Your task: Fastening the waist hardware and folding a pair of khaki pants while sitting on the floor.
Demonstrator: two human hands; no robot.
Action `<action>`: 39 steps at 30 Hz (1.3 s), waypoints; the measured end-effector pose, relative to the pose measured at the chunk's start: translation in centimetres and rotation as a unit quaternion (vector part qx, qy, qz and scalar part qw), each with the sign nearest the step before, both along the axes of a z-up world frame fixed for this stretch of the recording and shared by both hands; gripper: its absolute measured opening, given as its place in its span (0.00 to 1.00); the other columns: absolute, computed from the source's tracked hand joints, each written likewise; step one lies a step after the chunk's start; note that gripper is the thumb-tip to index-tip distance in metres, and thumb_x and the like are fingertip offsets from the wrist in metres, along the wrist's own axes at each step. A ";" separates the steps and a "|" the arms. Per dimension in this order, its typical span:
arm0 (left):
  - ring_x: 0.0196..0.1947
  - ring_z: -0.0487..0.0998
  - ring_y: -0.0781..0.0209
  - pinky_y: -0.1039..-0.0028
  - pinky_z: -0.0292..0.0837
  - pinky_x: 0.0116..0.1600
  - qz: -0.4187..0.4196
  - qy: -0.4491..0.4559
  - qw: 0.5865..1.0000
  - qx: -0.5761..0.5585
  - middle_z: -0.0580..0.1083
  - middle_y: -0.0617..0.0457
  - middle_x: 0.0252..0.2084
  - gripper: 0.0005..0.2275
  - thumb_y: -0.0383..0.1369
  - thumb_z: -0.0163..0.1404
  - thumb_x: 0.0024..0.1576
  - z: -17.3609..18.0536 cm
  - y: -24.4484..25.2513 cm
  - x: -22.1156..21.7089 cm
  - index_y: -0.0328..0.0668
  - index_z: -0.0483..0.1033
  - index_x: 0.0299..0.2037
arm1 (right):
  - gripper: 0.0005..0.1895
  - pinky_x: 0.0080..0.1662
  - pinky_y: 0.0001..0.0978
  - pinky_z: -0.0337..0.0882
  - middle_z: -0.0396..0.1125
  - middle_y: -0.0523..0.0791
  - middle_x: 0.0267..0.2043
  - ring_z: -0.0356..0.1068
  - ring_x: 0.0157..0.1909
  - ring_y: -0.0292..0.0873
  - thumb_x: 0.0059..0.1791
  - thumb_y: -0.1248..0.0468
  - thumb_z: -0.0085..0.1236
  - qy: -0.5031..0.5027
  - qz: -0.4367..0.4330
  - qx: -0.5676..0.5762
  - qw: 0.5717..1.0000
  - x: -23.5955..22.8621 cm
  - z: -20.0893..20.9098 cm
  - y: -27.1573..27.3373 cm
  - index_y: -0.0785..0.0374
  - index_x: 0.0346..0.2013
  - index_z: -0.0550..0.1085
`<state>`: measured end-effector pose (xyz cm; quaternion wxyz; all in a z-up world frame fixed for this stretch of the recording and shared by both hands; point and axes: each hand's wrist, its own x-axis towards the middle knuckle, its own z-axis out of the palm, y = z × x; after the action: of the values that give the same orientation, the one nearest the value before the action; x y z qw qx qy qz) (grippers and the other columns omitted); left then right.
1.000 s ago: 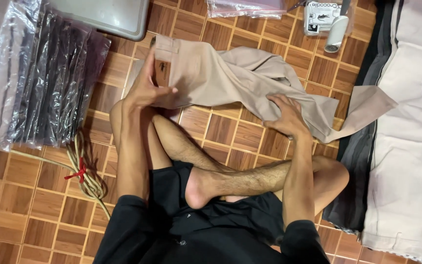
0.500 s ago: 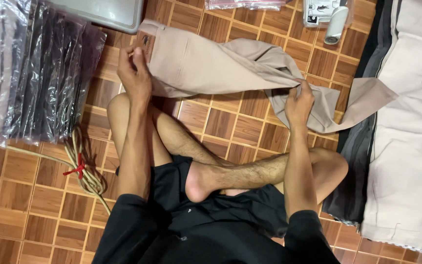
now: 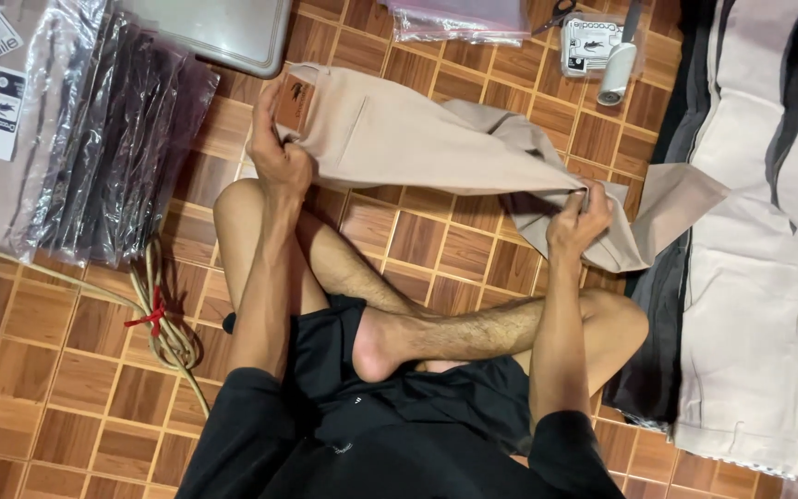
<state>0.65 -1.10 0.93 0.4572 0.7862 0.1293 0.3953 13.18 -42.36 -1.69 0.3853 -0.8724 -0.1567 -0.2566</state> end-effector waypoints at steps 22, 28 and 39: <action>0.30 0.80 0.57 0.72 0.76 0.41 0.067 0.106 0.990 -0.065 0.77 0.51 0.25 0.13 0.15 0.51 0.53 0.8 0.1 0.1 0.48 0.83 0.28 | 0.13 0.48 0.62 0.67 0.71 0.65 0.39 0.70 0.48 0.74 0.51 0.66 0.48 0.254 -0.087 -0.047 0.962 2.8 -4.0 -0.2 0.71 0.43 0.77; 0.43 0.81 0.39 0.53 0.72 0.51 0.087 0.231 0.963 -0.105 0.80 0.39 0.35 0.21 0.37 0.55 0.66 -0.8 0.9 -0.4 0.45 0.57 0.62 | 0.12 0.49 0.64 0.67 0.71 0.65 0.40 0.69 0.50 0.73 0.56 0.64 0.47 0.258 -0.066 -0.063 0.962 2.5 -3.5 -0.4 0.68 0.47 0.76; 0.28 0.73 0.60 0.70 0.70 0.40 -0.201 0.266 0.928 -0.168 0.73 0.51 0.24 0.08 0.32 0.59 0.60 0.7 2.1 -2.0 0.41 0.79 0.30 | 0.07 0.45 0.44 0.68 0.66 0.55 0.27 0.67 0.36 0.60 0.52 0.67 0.53 0.066 -0.124 0.063 0.988 3.2 -3.7 -1.4 0.65 0.33 0.77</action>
<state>-1.33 1.02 1.64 0.6016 0.7834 0.1496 0.0440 16.33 -43.78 -5.36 0.4145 -0.8740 -0.0048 -0.2535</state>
